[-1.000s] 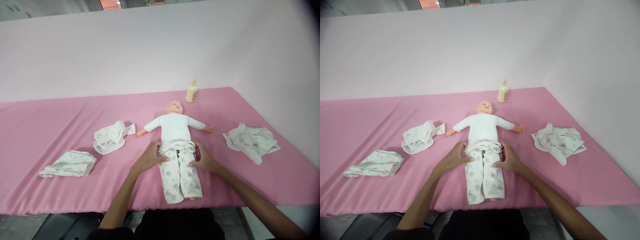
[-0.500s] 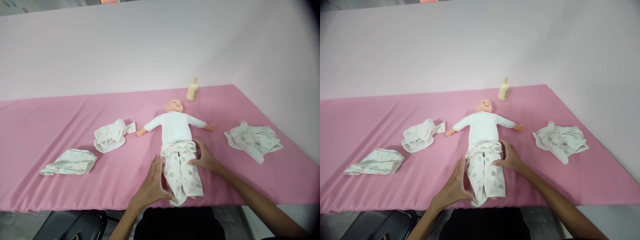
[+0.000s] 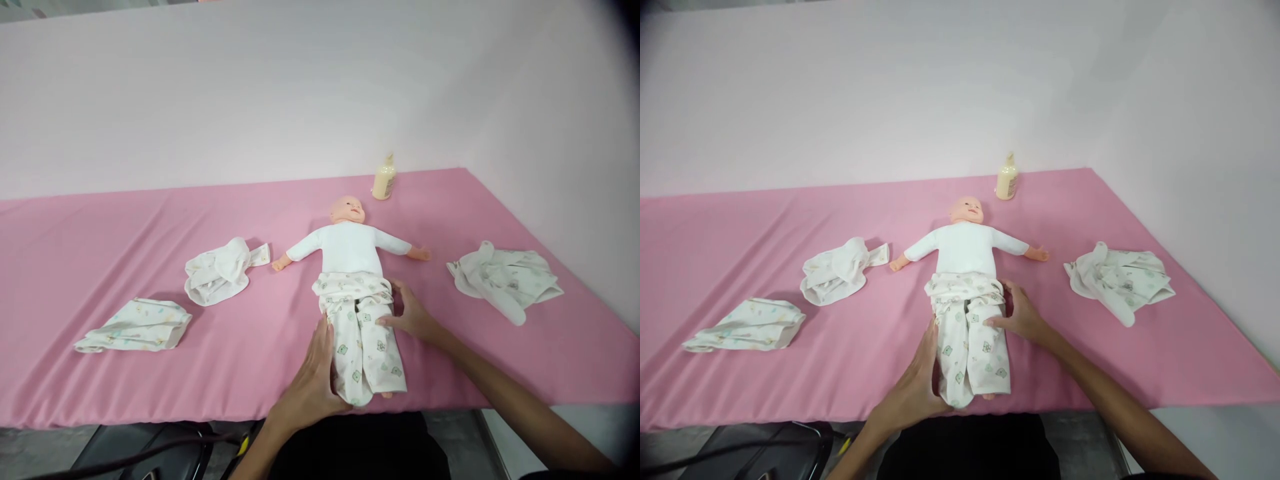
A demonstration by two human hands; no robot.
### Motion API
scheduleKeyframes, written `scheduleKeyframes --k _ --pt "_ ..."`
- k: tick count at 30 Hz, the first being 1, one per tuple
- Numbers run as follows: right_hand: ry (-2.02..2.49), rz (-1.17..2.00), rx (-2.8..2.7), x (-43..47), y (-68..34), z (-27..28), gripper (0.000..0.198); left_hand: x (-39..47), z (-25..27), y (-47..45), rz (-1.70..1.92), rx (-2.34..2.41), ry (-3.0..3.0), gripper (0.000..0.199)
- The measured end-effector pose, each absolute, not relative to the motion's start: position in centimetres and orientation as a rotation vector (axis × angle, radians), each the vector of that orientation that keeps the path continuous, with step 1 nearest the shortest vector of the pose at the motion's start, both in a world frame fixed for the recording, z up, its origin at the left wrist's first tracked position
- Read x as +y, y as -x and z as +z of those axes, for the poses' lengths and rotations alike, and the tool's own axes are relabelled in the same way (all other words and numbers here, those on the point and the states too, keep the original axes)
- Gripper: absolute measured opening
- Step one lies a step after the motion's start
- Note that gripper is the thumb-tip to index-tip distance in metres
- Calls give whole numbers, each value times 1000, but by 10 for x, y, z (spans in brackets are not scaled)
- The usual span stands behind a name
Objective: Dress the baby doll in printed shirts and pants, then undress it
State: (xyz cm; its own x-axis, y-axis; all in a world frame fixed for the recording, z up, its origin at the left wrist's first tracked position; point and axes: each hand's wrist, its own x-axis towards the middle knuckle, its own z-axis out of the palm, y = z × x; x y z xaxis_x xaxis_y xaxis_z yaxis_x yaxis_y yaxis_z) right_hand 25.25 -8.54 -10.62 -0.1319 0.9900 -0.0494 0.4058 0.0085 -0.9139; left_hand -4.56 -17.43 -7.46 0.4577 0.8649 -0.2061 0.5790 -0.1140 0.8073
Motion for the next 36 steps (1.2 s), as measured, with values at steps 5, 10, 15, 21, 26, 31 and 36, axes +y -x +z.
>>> scheduleKeyframes --k 5,10,15,21,26,31,36 --pt "1338 1153 -1571 -82 -255 -101 53 -143 -52 59 679 1205 -1462 107" --pt "1315 1188 -1597 -79 -259 -97 40 -89 -53 39 923 1354 -1239 74" --pt "1413 1165 -1555 -80 -251 -97 45 -64 -59 18 962 1342 -1150 72" --pt "1434 1141 -1534 -77 -245 -97 44 -61 -56 14 983 1386 -1174 59" --pt "1476 1113 -1509 -75 -245 -104 38 -64 -60 12 982 1564 -1243 57" --pt "1439 1105 -1474 -75 -242 -110 37 -67 -60 6 966 1643 -1232 64" --pt "1347 1154 -1442 -76 -239 -109 37 -69 -58 6 922 1714 -1191 74"
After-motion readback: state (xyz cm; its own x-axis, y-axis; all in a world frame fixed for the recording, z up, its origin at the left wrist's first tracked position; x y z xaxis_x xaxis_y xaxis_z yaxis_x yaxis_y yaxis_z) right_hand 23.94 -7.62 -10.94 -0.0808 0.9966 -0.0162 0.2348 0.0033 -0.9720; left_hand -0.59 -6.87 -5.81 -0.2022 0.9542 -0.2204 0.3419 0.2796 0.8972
